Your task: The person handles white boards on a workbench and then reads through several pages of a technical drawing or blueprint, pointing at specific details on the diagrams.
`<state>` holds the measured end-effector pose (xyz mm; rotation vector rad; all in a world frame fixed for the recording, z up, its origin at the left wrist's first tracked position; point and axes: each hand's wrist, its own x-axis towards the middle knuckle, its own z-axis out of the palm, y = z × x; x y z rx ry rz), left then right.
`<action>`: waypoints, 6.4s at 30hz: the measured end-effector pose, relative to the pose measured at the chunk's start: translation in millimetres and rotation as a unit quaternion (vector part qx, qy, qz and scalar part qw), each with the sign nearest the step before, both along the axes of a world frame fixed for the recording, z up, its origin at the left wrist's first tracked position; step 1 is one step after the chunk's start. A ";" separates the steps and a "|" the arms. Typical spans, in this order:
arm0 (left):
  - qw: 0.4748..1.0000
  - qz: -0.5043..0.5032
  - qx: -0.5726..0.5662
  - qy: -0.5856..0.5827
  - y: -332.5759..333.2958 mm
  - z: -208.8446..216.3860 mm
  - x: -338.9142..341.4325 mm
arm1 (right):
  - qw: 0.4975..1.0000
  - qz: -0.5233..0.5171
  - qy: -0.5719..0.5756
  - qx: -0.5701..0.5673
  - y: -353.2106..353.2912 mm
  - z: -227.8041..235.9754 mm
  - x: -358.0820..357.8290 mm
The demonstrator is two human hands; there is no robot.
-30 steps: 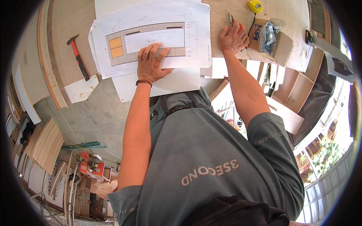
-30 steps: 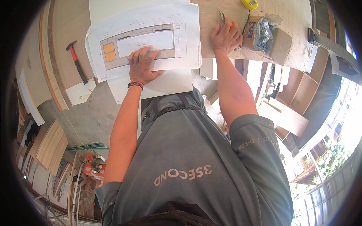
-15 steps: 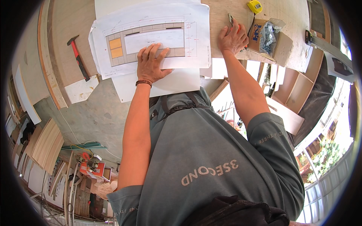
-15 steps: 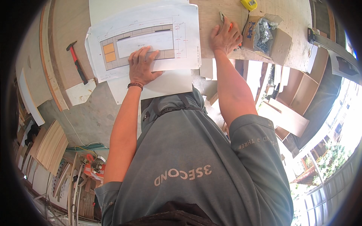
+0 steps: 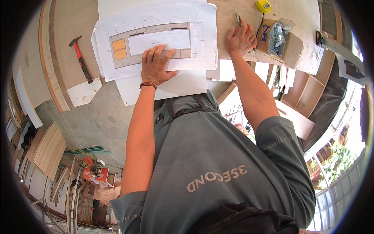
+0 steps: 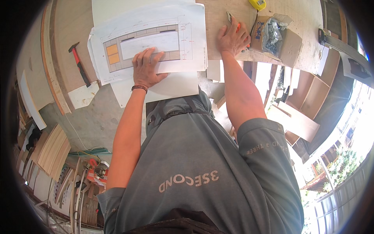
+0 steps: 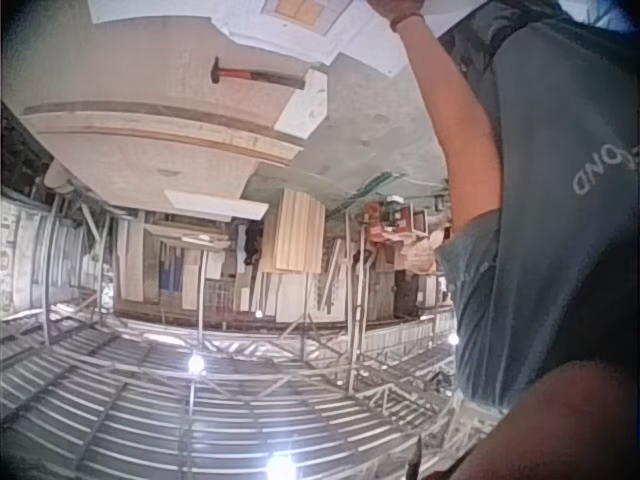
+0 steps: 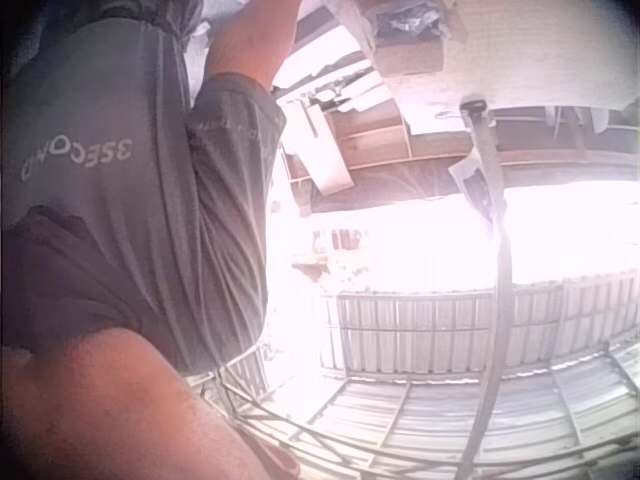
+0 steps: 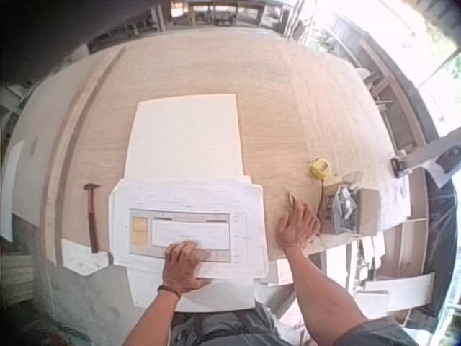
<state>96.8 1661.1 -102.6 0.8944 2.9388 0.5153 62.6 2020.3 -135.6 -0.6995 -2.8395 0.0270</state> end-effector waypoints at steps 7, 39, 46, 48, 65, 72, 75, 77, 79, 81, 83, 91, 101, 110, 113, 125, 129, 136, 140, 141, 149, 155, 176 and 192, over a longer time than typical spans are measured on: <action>1.000 0.000 -0.006 0.002 0.0 -0.5 0.1 | 1.000 0.002 -0.001 -0.007 1.0 0.2 0.0; 1.000 0.005 0.016 -0.007 1.0 4.8 0.5 | 1.000 -0.006 -0.015 -0.024 -2.6 6.7 0.2; 1.000 0.003 0.025 -0.001 2.5 7.8 -1.0 | 1.000 -0.007 -0.001 -0.024 -1.8 4.8 -1.2; 1.000 0.000 0.028 0.002 3.4 8.2 -2.1 | 1.000 -0.013 0.001 -0.018 -2.5 6.6 0.2; 0.994 -0.037 0.066 0.080 -1.0 14.7 -113.6 | 0.999 0.000 0.032 -0.007 -4.0 15.9 -2.0; 0.995 -0.011 0.082 0.050 12.6 13.8 -124.8 | 1.000 0.003 0.023 -0.002 -4.1 13.1 -2.7; 0.992 0.004 0.113 0.051 19.0 14.7 -121.0 | 0.999 0.009 0.044 0.002 -2.5 15.3 -5.0; 0.995 0.015 0.098 0.016 29.5 28.2 -122.3 | 0.999 0.010 0.042 0.009 -3.2 15.8 -1.5; 0.996 0.019 0.090 -0.002 41.4 33.2 -124.9 | 0.999 0.010 0.038 0.021 -3.6 16.4 -0.8; 0.996 0.016 0.087 -0.010 52.6 31.4 -124.6 | 0.998 0.022 0.056 0.018 -2.5 15.2 -4.4; 0.997 -0.010 0.066 -0.033 59.5 33.5 -126.6 | 0.997 0.031 0.064 0.018 -4.1 15.3 -3.7; 0.990 0.025 0.135 0.031 90.7 15.8 -245.0 | 0.996 0.045 0.070 0.038 0.6 10.1 0.4; 0.951 0.130 0.167 0.223 121.3 -44.2 -315.3 | 0.857 0.169 0.321 -0.366 -10.4 22.5 -140.1; 0.954 0.118 0.205 0.186 122.0 -27.1 -314.8 | 0.619 0.122 0.376 -0.678 -28.3 -5.7 -279.6; 0.961 0.106 0.186 0.173 117.5 -32.2 -318.0 | 0.607 0.163 0.370 -0.685 -26.2 -17.1 -278.8; 0.922 -0.044 0.267 -0.278 88.1 32.3 -310.9 | 0.543 0.217 0.331 -0.741 -12.7 -19.7 -288.0; 0.888 -0.076 0.119 -0.437 98.8 81.7 -280.9 | 0.553 0.201 0.316 -0.744 -5.5 -20.9 -288.5; 0.900 -0.153 0.049 -0.406 111.4 69.9 -275.1 | 0.568 0.247 0.312 -0.720 -10.4 -19.3 -289.9; 0.873 -0.121 0.043 -0.470 113.1 58.7 -282.6 | 0.592 0.255 0.298 -0.704 -11.6 -16.8 -289.3; 0.868 -0.119 0.045 -0.481 113.1 57.0 -282.8 | 0.596 0.253 0.296 -0.703 -12.6 -16.5 -289.9; 0.851 -0.096 0.025 -0.516 105.8 48.9 -278.5 | 0.597 0.255 0.294 -0.701 -9.8 -15.3 -289.1; 0.819 -0.097 0.068 -0.561 96.1 35.3 -277.2 | 0.607 0.254 0.287 -0.696 -10.3 -17.8 -290.0; 0.832 -0.126 0.089 -0.533 92.1 29.6 -280.7 | 0.615 0.264 0.292 -0.683 -11.3 -18.2 -291.2; 0.835 -0.129 0.100 -0.525 91.5 28.4 -278.7 | 0.614 0.267 0.290 -0.684 -12.2 -17.2 -290.6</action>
